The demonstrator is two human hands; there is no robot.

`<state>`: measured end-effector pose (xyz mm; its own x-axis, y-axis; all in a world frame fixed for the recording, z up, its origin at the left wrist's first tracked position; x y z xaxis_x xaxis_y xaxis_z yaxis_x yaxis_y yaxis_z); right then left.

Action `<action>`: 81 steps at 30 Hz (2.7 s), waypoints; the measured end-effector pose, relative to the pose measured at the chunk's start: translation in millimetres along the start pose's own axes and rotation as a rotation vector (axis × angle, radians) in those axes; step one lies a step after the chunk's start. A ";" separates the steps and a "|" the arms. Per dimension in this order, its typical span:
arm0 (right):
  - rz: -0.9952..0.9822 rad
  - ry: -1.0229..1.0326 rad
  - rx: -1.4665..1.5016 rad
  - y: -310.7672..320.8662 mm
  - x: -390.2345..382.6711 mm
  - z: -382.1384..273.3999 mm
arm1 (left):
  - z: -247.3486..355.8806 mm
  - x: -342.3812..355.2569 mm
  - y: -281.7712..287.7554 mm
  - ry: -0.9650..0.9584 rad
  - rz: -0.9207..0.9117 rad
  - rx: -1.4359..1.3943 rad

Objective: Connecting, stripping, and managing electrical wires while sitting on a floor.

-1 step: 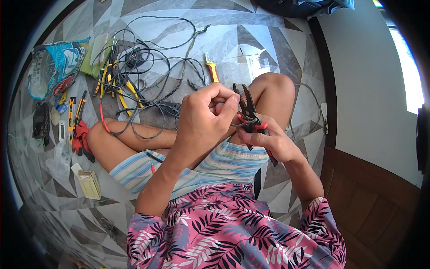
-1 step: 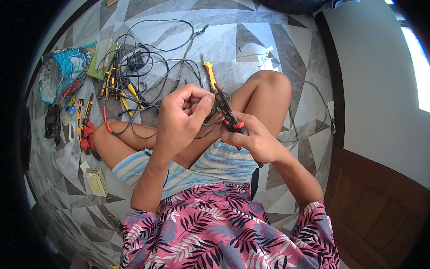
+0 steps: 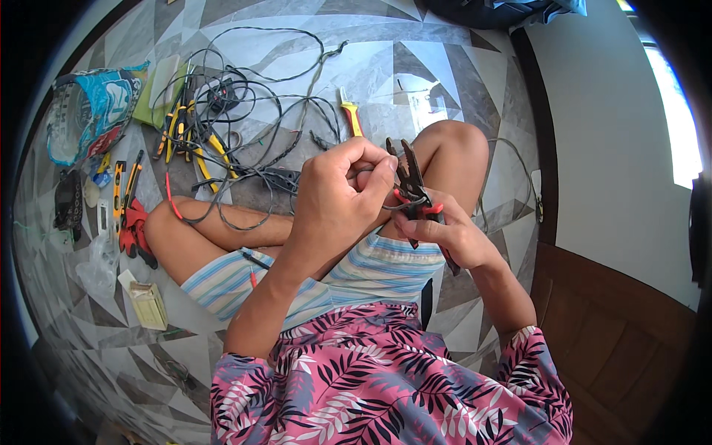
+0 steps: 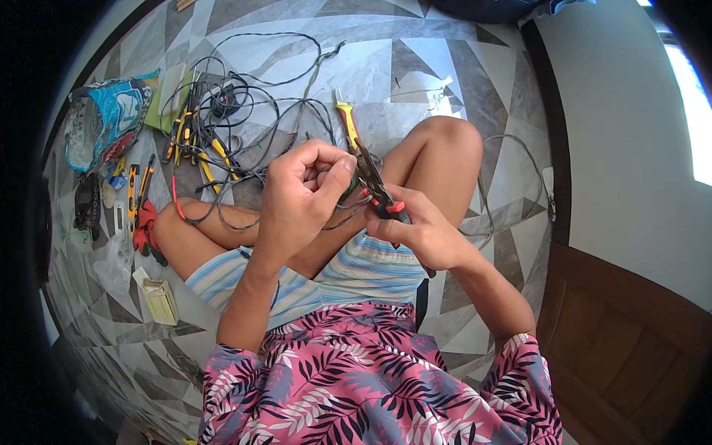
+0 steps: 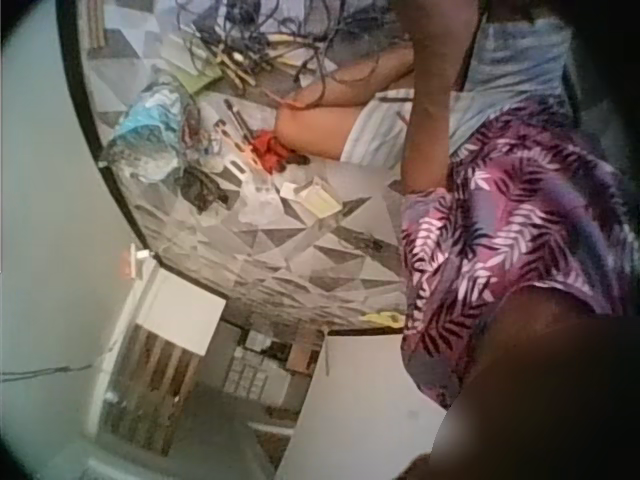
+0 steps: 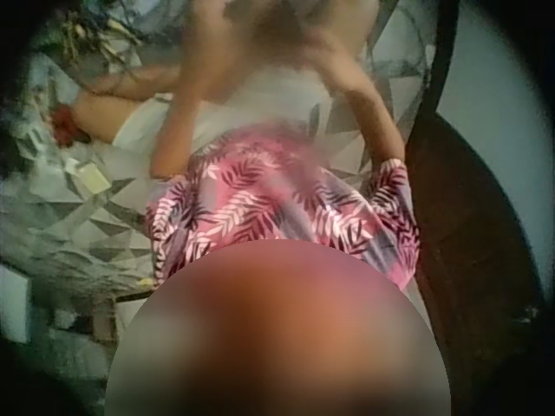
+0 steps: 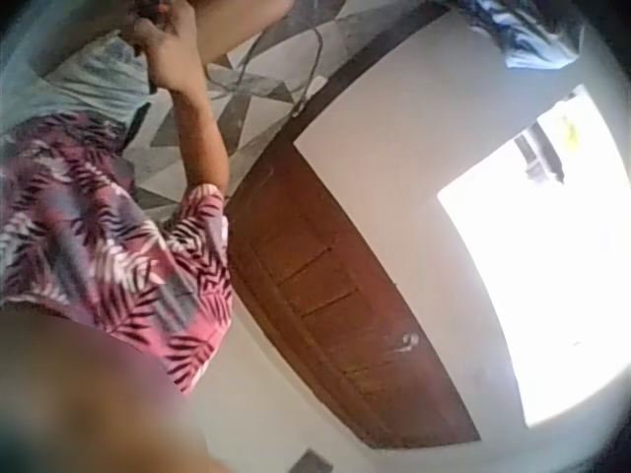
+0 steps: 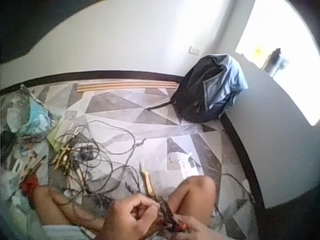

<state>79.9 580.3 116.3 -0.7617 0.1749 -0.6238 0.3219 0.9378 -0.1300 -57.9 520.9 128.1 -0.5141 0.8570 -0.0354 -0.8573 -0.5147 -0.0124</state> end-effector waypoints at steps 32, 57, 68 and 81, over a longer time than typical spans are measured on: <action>0.225 0.032 -0.190 9.1 -1.8 -22.6 | -19.9 5.5 -10.7 -0.001 -0.107 0.008; 0.398 0.291 0.232 22.2 9.9 7.7 | -46.9 -7.8 25.1 -0.137 0.312 0.054; 0.563 0.546 -0.106 9.6 15.5 -49.1 | -41.4 -2.9 33.2 -0.118 0.359 0.010; 0.449 0.526 0.188 18.3 15.7 -56.7 | 11.9 -29.2 0.5 -0.409 0.291 0.244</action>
<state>41.9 617.2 147.9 -0.6877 0.6979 -0.1999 0.7234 0.6820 -0.1076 -43.7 495.9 141.0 -0.6585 0.6445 0.3885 -0.6349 -0.7530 0.1731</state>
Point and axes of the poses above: each hand's wrist, its own x-axis towards the middle knuckle, its own y-axis out of the back of the hand, z = x × y, the point moved 8 cm from there along x, towards the middle knuckle, and after that the axes turned 6 degrees about -y, right-handed, at the moved point
